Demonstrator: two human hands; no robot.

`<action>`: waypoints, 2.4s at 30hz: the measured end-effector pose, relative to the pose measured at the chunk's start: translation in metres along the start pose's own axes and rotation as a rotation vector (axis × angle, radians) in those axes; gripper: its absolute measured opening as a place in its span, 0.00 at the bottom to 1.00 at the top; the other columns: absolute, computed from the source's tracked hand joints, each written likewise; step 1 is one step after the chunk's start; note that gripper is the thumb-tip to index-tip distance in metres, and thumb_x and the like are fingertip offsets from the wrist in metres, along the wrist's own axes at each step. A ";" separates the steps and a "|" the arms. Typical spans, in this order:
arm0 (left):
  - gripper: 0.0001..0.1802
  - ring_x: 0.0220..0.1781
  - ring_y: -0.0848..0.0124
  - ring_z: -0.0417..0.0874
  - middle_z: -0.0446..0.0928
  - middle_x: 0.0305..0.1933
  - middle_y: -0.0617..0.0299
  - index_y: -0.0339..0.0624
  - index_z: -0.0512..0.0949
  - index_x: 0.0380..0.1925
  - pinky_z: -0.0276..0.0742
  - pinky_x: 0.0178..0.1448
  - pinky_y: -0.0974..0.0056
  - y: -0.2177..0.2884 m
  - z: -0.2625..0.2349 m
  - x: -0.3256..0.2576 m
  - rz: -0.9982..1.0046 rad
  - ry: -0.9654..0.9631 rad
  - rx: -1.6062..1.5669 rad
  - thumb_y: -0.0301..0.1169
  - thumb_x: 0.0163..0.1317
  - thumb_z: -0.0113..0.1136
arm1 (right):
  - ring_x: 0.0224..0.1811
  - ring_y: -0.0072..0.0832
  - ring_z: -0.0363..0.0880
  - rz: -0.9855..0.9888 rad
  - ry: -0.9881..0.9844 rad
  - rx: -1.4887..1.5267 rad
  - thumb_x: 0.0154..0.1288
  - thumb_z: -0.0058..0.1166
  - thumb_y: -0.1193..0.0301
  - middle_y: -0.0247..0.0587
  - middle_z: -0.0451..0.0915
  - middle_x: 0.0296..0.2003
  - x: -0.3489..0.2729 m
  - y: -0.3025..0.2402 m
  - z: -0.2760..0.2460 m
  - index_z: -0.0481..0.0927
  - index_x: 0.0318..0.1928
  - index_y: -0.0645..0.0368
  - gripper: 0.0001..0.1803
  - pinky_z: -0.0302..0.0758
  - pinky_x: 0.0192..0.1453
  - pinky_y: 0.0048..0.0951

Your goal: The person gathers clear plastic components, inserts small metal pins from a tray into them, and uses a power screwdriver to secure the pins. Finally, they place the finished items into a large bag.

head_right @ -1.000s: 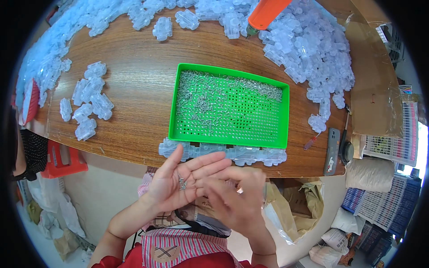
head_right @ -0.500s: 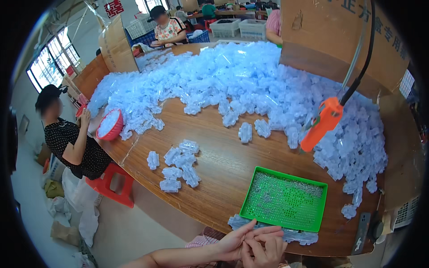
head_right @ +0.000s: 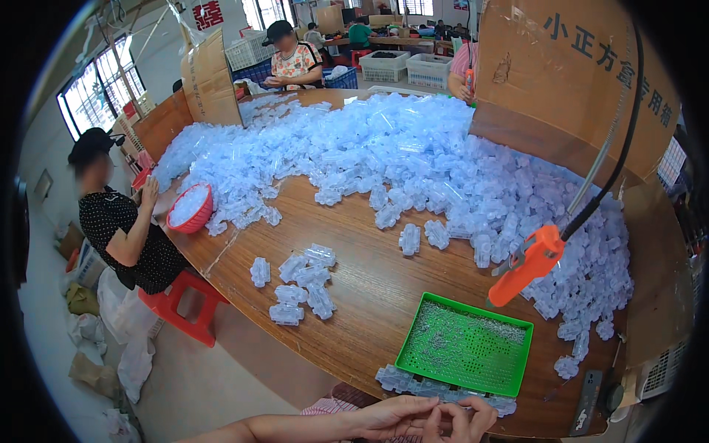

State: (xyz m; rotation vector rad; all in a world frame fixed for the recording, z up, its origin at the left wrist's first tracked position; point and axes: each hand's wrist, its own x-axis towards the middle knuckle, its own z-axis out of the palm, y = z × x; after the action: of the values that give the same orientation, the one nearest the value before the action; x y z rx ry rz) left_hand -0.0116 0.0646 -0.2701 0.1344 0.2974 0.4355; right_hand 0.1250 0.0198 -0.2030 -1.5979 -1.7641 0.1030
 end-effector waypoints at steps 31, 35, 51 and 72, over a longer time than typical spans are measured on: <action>0.15 0.37 0.78 0.85 0.81 0.38 0.62 0.36 0.77 0.40 0.84 0.41 0.75 -0.028 -0.016 -0.006 0.033 0.330 0.245 0.38 0.72 0.53 | 0.36 0.29 0.70 0.322 -0.291 0.176 0.48 0.68 0.78 0.35 0.72 0.34 -0.023 0.022 0.001 0.84 0.34 0.55 0.11 0.68 0.38 0.30; 0.18 0.40 0.73 0.85 0.82 0.39 0.58 0.34 0.77 0.38 0.85 0.46 0.70 -0.021 -0.012 -0.009 0.033 0.390 0.202 0.41 0.72 0.51 | 0.37 0.29 0.70 0.427 -0.227 0.296 0.46 0.67 0.80 0.36 0.72 0.35 -0.021 0.029 0.015 0.83 0.32 0.56 0.10 0.68 0.38 0.30; 0.21 0.47 0.62 0.86 0.83 0.44 0.47 0.38 0.77 0.34 0.84 0.50 0.63 -0.003 -0.017 -0.028 0.085 0.502 -0.036 0.44 0.74 0.45 | 0.44 0.34 0.67 -0.120 -0.051 -0.187 0.44 0.70 0.78 0.35 0.71 0.43 -0.027 0.060 0.047 0.86 0.34 0.48 0.14 0.66 0.36 0.29; 0.46 0.67 0.65 0.71 0.66 0.69 0.51 0.32 0.60 0.68 0.71 0.67 0.62 0.004 -0.003 -0.015 0.056 0.095 -0.265 0.64 0.70 0.25 | 0.40 0.30 0.68 -0.044 -0.204 0.081 0.46 0.67 0.80 0.37 0.68 0.42 -0.013 0.012 0.014 0.85 0.36 0.54 0.13 0.68 0.40 0.27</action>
State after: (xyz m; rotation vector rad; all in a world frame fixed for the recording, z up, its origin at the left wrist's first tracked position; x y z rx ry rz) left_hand -0.0272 0.0623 -0.2681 -0.1371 0.3269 0.5339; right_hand 0.1269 0.0164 -0.2256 -1.5345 -1.9229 0.3229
